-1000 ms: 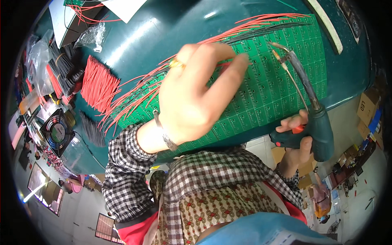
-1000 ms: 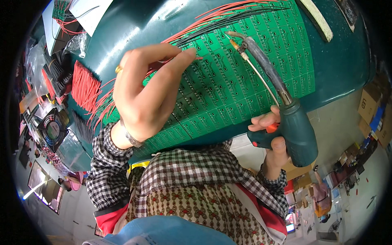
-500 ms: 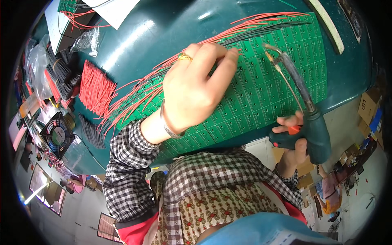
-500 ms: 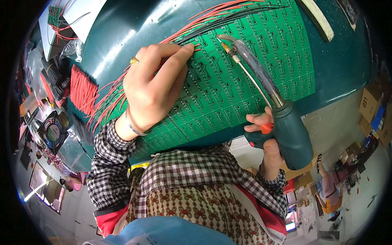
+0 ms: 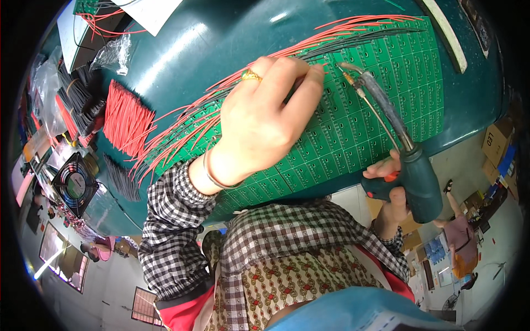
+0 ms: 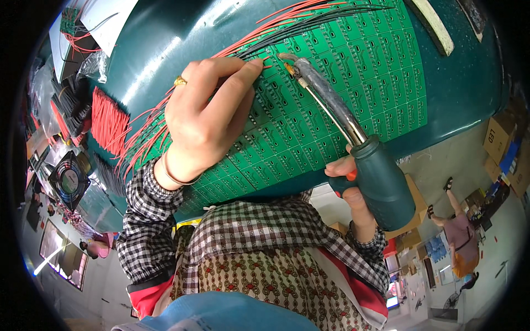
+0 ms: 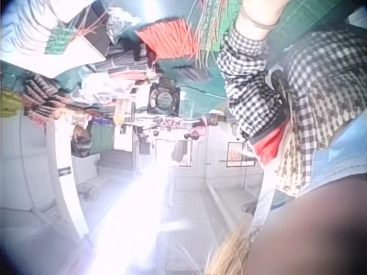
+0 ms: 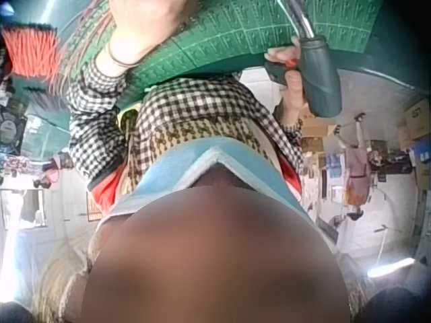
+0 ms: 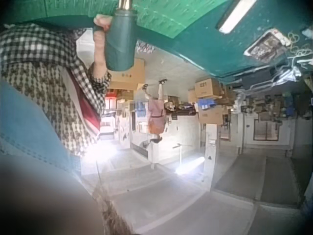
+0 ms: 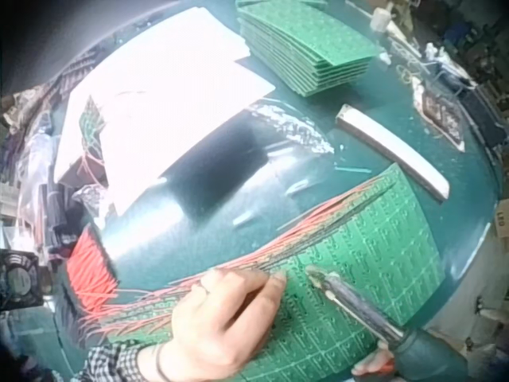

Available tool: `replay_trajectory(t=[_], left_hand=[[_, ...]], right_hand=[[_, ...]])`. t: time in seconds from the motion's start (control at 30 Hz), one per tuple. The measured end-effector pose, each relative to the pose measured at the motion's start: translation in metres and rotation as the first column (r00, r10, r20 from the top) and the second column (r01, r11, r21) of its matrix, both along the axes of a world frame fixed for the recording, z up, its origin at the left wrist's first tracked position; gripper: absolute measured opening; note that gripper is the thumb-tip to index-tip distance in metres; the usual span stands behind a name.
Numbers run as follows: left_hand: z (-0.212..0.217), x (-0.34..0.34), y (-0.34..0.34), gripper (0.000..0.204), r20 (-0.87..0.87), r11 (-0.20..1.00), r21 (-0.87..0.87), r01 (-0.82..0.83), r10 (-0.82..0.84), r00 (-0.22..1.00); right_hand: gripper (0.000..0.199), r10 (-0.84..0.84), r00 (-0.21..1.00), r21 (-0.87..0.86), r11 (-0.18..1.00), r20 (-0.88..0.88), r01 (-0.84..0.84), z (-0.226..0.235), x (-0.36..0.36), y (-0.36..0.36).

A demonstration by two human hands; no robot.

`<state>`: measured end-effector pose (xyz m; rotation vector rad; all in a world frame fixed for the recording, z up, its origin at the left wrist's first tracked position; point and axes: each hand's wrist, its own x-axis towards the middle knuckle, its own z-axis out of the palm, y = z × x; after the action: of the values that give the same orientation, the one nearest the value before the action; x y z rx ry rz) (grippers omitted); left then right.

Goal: Soldering individual red and black wires onto designated contact points on printed circuit boards.

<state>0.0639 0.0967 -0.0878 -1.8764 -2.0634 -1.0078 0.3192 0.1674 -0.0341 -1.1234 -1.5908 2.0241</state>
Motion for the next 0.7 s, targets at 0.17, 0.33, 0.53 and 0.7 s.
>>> replay_trajectory(t=[0.17,0.33,0.53,0.7], left_hand=[[0.0016,-0.0005,-0.0007,0.027,0.005,1.0,-0.024,0.001,-0.001,1.0],[0.0015,-0.0001,-0.0013,0.029,0.012,0.999,-0.033,-0.002,0.002,1.0],[0.0014,0.0002,-0.0005,0.028,0.015,1.0,-0.025,0.001,-0.001,1.0],[0.0024,0.0008,-0.0003,0.028,0.015,0.999,-0.034,-0.005,0.006,1.0]], right_hand=[[0.073,-0.004,1.0,-0.006,1.0,-0.019,0.004,-0.0039,0.0017,-0.0009],[0.073,0.026,1.0,0.012,1.0,-0.013,-0.026,-0.0045,0.0001,0.0012],[0.072,0.023,1.0,0.007,1.0,0.002,-0.023,-0.0029,-0.0021,0.0007],[0.072,-0.008,1.0,0.003,1.0,0.01,0.008,-0.0015,-0.005,-0.0004]])
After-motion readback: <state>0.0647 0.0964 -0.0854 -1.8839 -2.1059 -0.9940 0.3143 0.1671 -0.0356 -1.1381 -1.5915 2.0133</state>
